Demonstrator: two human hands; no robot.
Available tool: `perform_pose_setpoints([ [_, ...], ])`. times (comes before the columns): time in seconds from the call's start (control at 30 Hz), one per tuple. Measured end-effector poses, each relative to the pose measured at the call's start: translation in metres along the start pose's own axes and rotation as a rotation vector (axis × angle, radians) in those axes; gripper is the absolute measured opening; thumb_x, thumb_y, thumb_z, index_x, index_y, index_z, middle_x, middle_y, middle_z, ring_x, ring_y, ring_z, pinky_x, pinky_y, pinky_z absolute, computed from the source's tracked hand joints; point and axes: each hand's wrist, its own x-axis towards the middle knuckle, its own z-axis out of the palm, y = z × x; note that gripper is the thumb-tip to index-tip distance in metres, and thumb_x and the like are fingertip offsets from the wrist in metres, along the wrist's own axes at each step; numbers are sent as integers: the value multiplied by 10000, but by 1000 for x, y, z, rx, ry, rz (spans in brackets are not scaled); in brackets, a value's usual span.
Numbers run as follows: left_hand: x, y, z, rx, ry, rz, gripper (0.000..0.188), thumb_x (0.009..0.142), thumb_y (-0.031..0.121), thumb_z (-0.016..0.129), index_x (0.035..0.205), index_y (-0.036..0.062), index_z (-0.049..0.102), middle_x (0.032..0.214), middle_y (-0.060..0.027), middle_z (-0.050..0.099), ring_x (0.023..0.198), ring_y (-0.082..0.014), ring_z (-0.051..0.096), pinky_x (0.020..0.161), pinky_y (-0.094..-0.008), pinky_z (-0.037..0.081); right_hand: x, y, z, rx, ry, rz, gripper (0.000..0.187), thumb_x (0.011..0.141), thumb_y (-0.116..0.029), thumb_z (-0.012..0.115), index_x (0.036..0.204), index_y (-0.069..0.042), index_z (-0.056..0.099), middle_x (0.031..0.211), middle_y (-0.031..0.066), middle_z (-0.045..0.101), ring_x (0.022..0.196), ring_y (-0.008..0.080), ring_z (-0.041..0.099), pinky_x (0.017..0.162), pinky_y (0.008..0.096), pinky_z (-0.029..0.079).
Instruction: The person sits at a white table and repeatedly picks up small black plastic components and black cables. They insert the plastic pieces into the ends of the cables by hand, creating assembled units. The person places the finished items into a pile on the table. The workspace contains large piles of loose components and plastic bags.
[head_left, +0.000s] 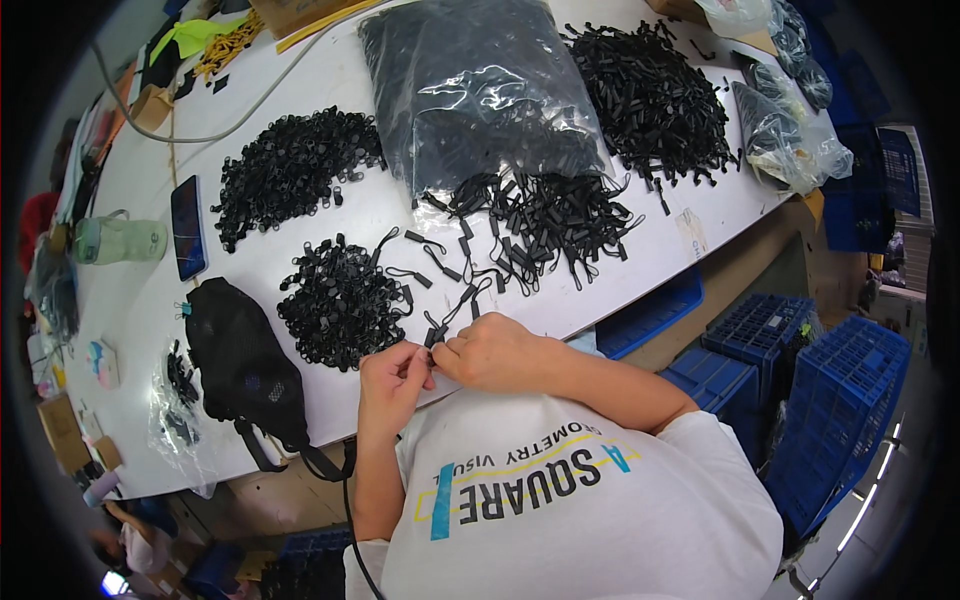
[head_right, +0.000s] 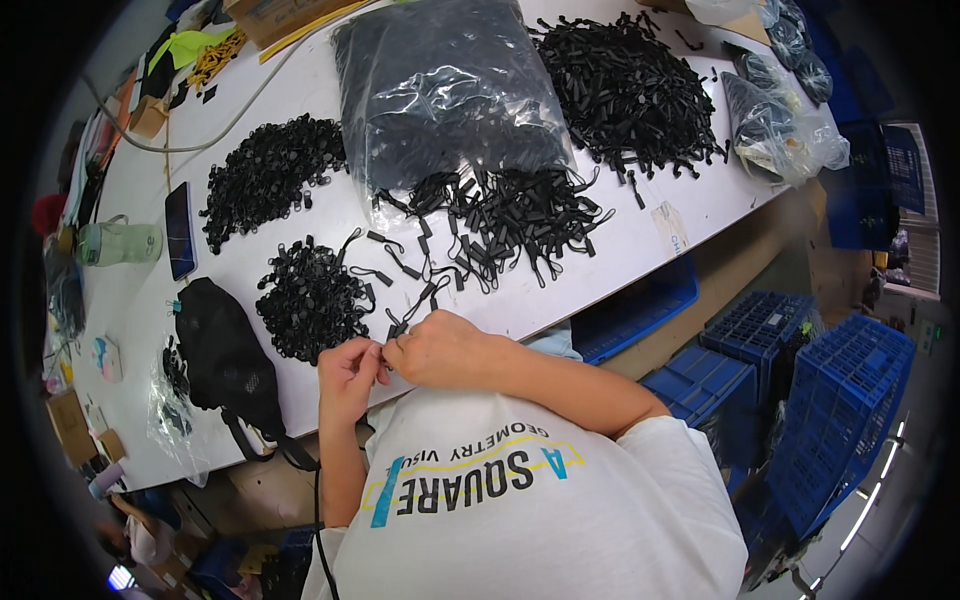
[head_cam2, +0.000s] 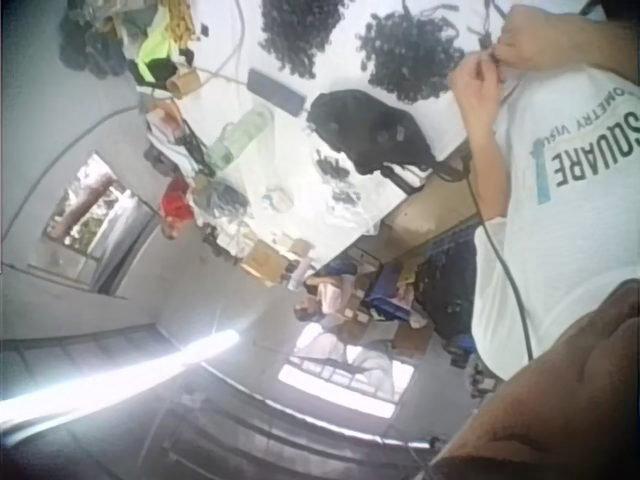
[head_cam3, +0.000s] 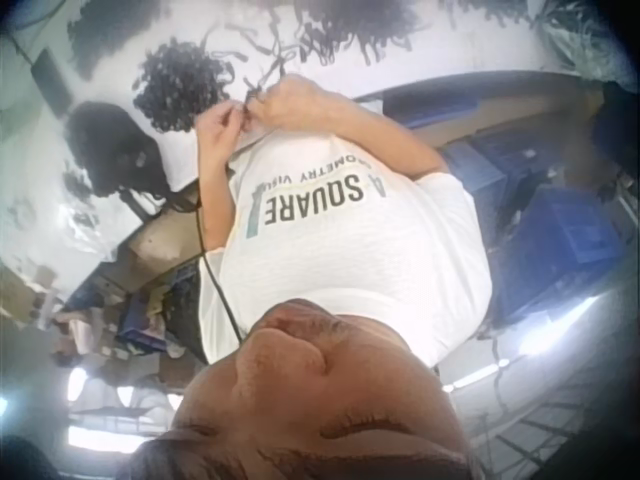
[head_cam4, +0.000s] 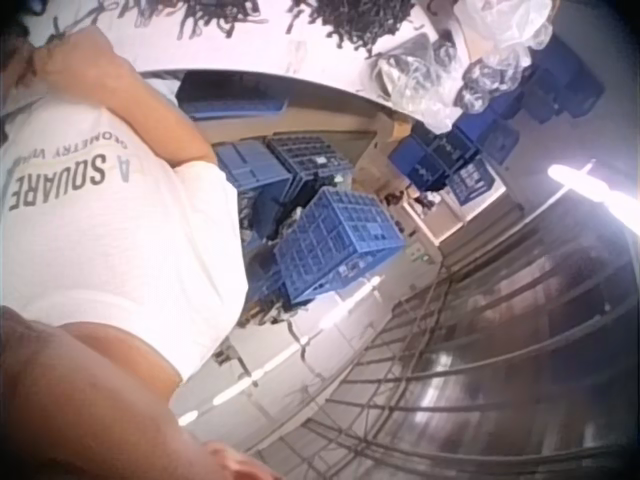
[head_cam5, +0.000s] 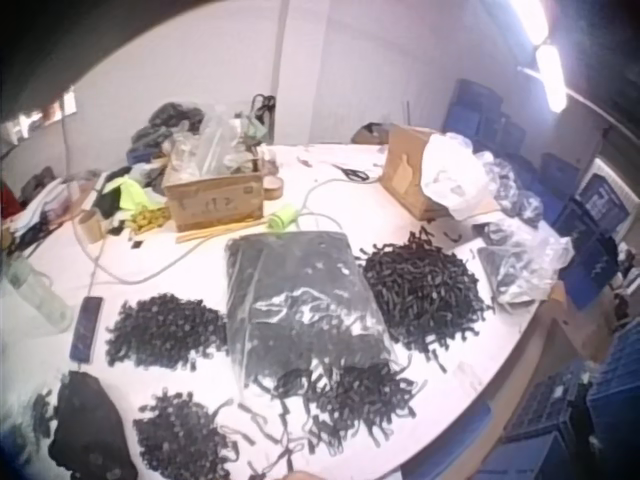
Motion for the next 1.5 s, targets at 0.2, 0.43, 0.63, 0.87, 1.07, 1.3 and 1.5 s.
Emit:
perform_pose_setpoints([
  [0.2,2,9,16,31,304,126,127,907,22,558,871,-57,651,679,-45,617,587,-78,568,549,-211,441,4,7,-4,249,79,98,189,802,-216,647,745,-57,563,582,70,567,506,257,585,462,372,463],
  [0.43,8,3,16,-485,204,153,81,859,-48,622,932,-59,653,836,-64,618,693,-86,563,623,-206,468,4,7,-11,465,51,187,274,896,-285,586,782,-36,577,532,126,542,483,341,562,486,443,449],
  [0.63,10,0,5,-515,122,60,98,841,-60,636,937,-50,619,867,-81,656,723,-88,594,643,-217,489,6,1,-13,455,-23,195,284,908,-278,564,776,-27,557,560,147,575,501,364,575,503,464,458],
  [0.87,13,2,-3,-329,169,112,66,847,-14,649,898,-29,609,832,-57,637,722,-92,592,633,-220,474,8,2,-8,399,104,186,241,889,-230,592,755,-45,514,546,107,549,445,317,544,437,421,441],
  [1.07,17,14,-1,383,170,541,99,777,-75,600,872,-45,611,778,-164,626,672,-298,620,603,-344,475,11,-8,-3,301,236,280,205,858,-209,611,783,-36,530,566,102,566,466,298,574,430,397,444],
  [1.3,5,13,9,484,159,519,149,750,-71,586,894,-39,606,793,-170,630,692,-340,620,633,-380,480,2,-9,-3,257,-111,324,188,861,-181,562,847,3,594,643,140,629,593,328,645,540,429,498],
  [1.5,-8,11,25,463,182,567,216,745,-61,592,959,-52,626,815,-161,648,701,-292,634,666,-347,492,-8,-17,-3,178,-60,368,146,727,-117,620,787,15,632,691,158,657,650,328,663,569,422,519],
])
